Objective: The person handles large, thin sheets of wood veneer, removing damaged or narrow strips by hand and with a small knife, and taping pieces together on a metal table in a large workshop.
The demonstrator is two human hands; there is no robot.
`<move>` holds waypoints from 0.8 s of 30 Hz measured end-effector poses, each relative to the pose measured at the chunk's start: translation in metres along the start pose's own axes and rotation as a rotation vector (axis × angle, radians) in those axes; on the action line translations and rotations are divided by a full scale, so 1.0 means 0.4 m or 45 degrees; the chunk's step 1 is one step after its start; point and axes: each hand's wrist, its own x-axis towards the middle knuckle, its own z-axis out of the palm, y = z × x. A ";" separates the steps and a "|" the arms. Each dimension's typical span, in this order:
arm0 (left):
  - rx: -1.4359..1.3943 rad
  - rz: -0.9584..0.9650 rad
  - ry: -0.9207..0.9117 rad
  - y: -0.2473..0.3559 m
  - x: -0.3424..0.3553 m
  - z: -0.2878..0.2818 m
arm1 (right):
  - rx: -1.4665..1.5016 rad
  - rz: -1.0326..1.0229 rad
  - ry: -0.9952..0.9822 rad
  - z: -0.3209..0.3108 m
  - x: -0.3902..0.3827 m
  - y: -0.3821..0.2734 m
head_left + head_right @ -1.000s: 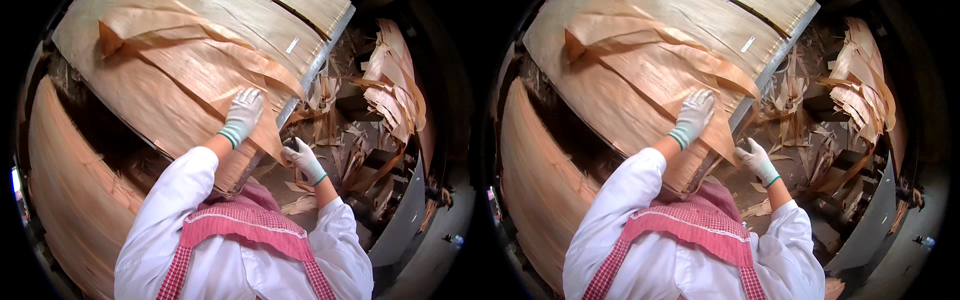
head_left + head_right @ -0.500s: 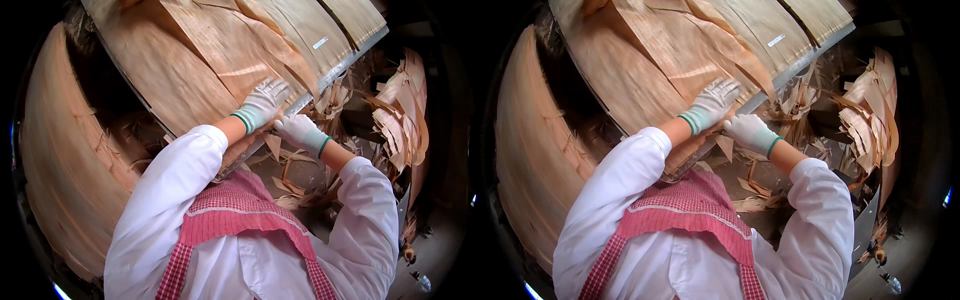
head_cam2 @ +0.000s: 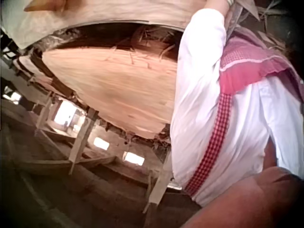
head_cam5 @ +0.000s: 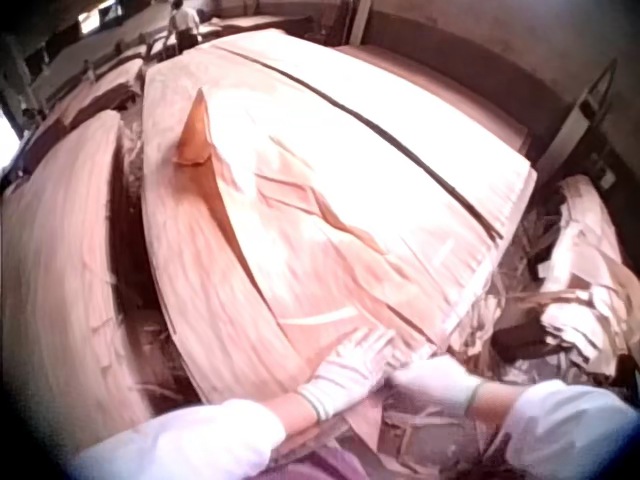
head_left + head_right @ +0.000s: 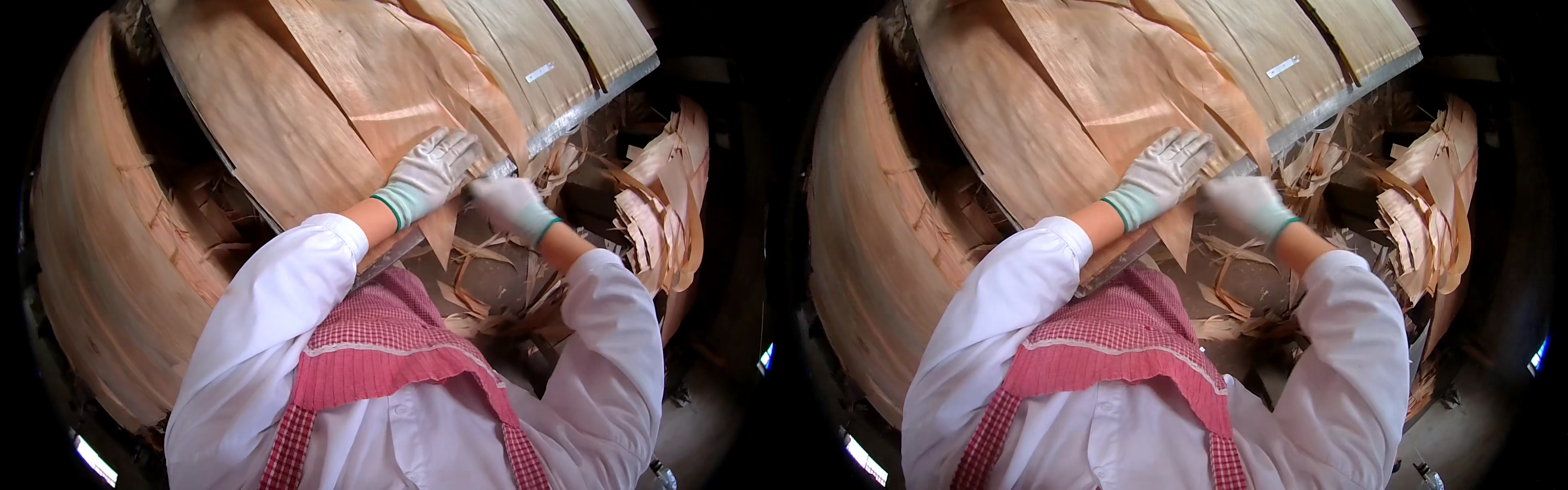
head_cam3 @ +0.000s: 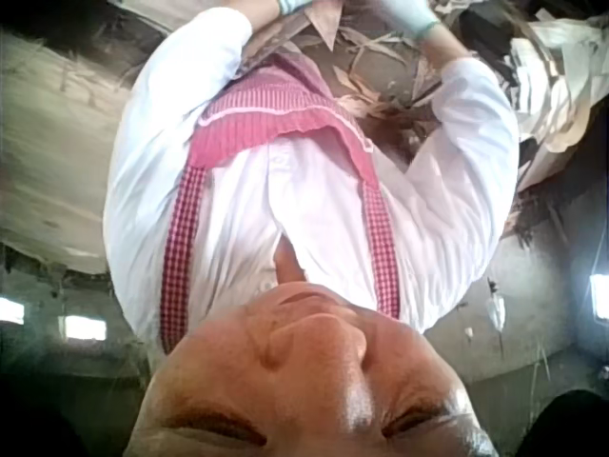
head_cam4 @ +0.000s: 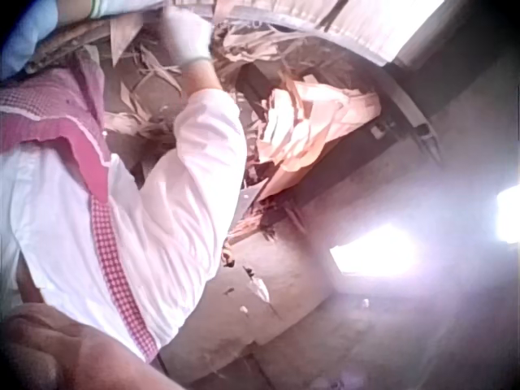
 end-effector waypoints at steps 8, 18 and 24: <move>-0.015 0.017 0.024 -0.003 0.012 -0.006 | 1.765 0.709 0.779 0.205 -0.106 -0.094; -0.260 -0.045 0.030 -0.013 0.004 -0.015 | 1.297 1.253 1.087 0.362 -0.212 -0.184; -0.006 -0.020 0.154 -0.093 0.014 -0.048 | 1.983 0.892 1.019 0.078 0.055 -0.293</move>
